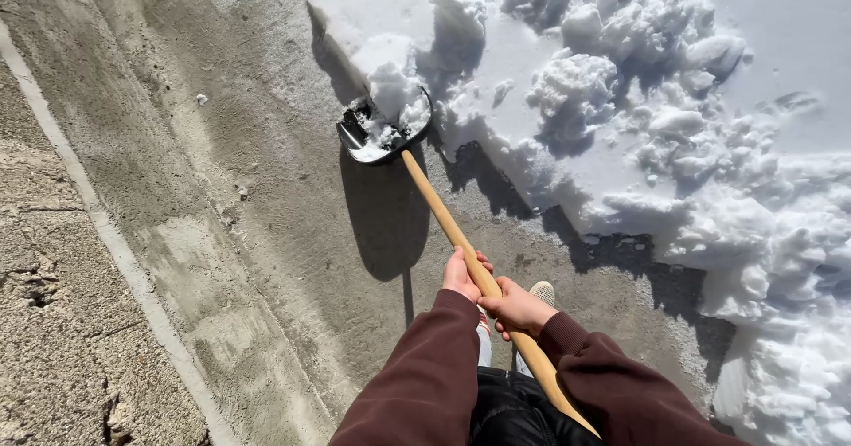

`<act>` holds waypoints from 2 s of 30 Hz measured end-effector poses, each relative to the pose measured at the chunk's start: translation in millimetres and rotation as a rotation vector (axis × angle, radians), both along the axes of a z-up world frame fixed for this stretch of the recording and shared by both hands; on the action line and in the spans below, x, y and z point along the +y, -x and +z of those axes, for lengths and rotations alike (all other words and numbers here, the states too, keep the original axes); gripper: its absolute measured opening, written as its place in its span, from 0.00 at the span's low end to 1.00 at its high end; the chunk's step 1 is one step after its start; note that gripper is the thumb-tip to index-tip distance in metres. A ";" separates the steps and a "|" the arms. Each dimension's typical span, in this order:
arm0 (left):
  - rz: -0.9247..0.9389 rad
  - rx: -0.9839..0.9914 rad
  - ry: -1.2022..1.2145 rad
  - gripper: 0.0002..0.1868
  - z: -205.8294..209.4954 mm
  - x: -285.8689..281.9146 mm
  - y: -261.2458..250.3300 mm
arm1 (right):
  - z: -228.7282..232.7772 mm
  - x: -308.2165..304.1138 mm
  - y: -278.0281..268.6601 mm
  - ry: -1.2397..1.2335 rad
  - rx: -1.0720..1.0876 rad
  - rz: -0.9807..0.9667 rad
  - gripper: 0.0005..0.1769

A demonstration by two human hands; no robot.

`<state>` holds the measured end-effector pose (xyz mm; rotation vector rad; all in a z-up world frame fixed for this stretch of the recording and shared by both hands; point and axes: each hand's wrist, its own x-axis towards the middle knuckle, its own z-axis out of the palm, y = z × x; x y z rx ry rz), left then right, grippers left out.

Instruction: The person clears snow from a concrete walkway using a shovel, pushing and lifting the snow to the side.

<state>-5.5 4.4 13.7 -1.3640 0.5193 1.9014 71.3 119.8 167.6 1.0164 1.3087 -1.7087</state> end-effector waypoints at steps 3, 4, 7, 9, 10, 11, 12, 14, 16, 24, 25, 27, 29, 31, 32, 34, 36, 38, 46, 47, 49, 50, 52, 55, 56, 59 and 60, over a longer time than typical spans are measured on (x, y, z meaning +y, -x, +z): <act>-0.030 0.035 0.006 0.23 18.7 16.6 13.0 | 11.4 16.1 6.2 0.042 0.017 -0.040 0.29; -0.032 0.042 0.003 0.23 31.7 26.6 20.3 | 20.2 25.1 9.9 0.039 0.025 -0.042 0.29; -0.087 0.120 0.014 0.22 71.3 57.0 42.4 | 47.6 52.0 21.8 0.066 0.077 -0.095 0.26; -0.164 0.237 0.021 0.19 97.3 84.0 57.3 | 66.4 74.4 30.0 0.097 0.113 -0.205 0.26; -0.165 0.245 0.022 0.19 108.9 101.9 61.1 | 72.9 90.1 29.6 0.098 0.120 -0.205 0.26; -0.252 0.324 0.024 0.20 120.1 119.6 64.9 | 79.0 105.7 29.2 0.120 0.144 -0.276 0.26; -0.341 0.402 0.025 0.21 131.0 137.7 68.1 | 85.1 121.3 28.3 0.141 0.167 -0.348 0.26; -0.469 0.553 0.057 0.20 156.5 178.6 62.9 | 114.7 148.1 23.4 0.329 0.204 -0.507 0.18; -0.594 0.700 0.092 0.21 171.0 214.7 57.8 | 111.7 176.7 12.6 0.520 0.234 -0.660 0.11; -0.701 0.874 0.182 0.25 216.5 251.8 42.3 | 113.7 220.8 -3.9 1.067 0.297 -0.731 0.03; -0.700 0.870 0.179 0.25 219.2 244.0 35.4 | 131.4 214.2 -4.6 1.063 0.294 -0.734 0.03; -0.491 0.719 0.126 0.16 224.7 235.1 32.3 | 166.0 207.0 3.9 0.614 0.214 -0.553 0.08; -0.391 0.651 0.109 0.16 210.0 225.7 23.8 | 150.3 203.7 0.7 0.492 0.220 -0.439 0.12; -0.285 0.579 0.105 0.17 194.2 210.9 13.8 | 129.4 194.4 -3.3 0.382 0.221 -0.315 0.16; -0.239 0.519 0.083 0.16 185.0 203.3 8.0 | 115.7 188.9 -6.0 0.321 0.205 -0.248 0.20; -0.175 0.457 0.065 0.16 163.6 188.6 -4.7 | 92.1 179.7 -11.0 0.264 0.187 -0.164 0.24; -0.143 0.385 0.061 0.16 138.2 172.0 -23.4 | 70.9 170.2 -19.8 0.190 0.141 -0.039 0.28; -0.120 0.342 0.070 0.19 114.6 157.5 -42.4 | 53.9 161.9 -29.0 0.165 0.113 0.018 0.30; -0.075 0.198 0.086 0.19 56.0 115.9 -98.3 | -23.7 131.2 -54.1 0.120 0.030 0.165 0.28; -0.081 0.207 0.087 0.19 54.8 113.2 -104.3 | -28.7 128.2 -55.5 0.118 0.024 0.177 0.28; -0.092 0.216 0.088 0.19 48.6 110.0 -106.5 | -32.6 121.8 -49.8 0.115 0.020 0.186 0.29; -0.126 0.213 0.107 0.19 44.6 108.8 -111.2 | -30.6 118.1 -49.4 0.074 0.009 0.191 0.27; -0.157 0.194 0.125 0.19 32.9 101.5 -117.4 | -14.8 109.3 -42.7 0.035 -0.018 0.201 0.27; -0.223 0.208 0.134 0.20 6.6 95.4 -113.5 | 16.9 103.0 -25.4 -0.035 -0.045 0.222 0.38; -0.233 0.204 0.124 0.21 -4.3 94.5 -113.0 | 20.9 100.3 -27.9 -0.035 -0.038 0.181 0.39; -0.269 0.216 0.117 0.22 -16.5 85.0 -104.2 | 44.5 90.0 -39.5 -0.038 -0.027 0.139 0.41; -0.288 0.241 0.125 0.23 -17.4 81.6 -98.7 | 54.2 86.9 -42.6 -0.037 -0.014 0.145 0.44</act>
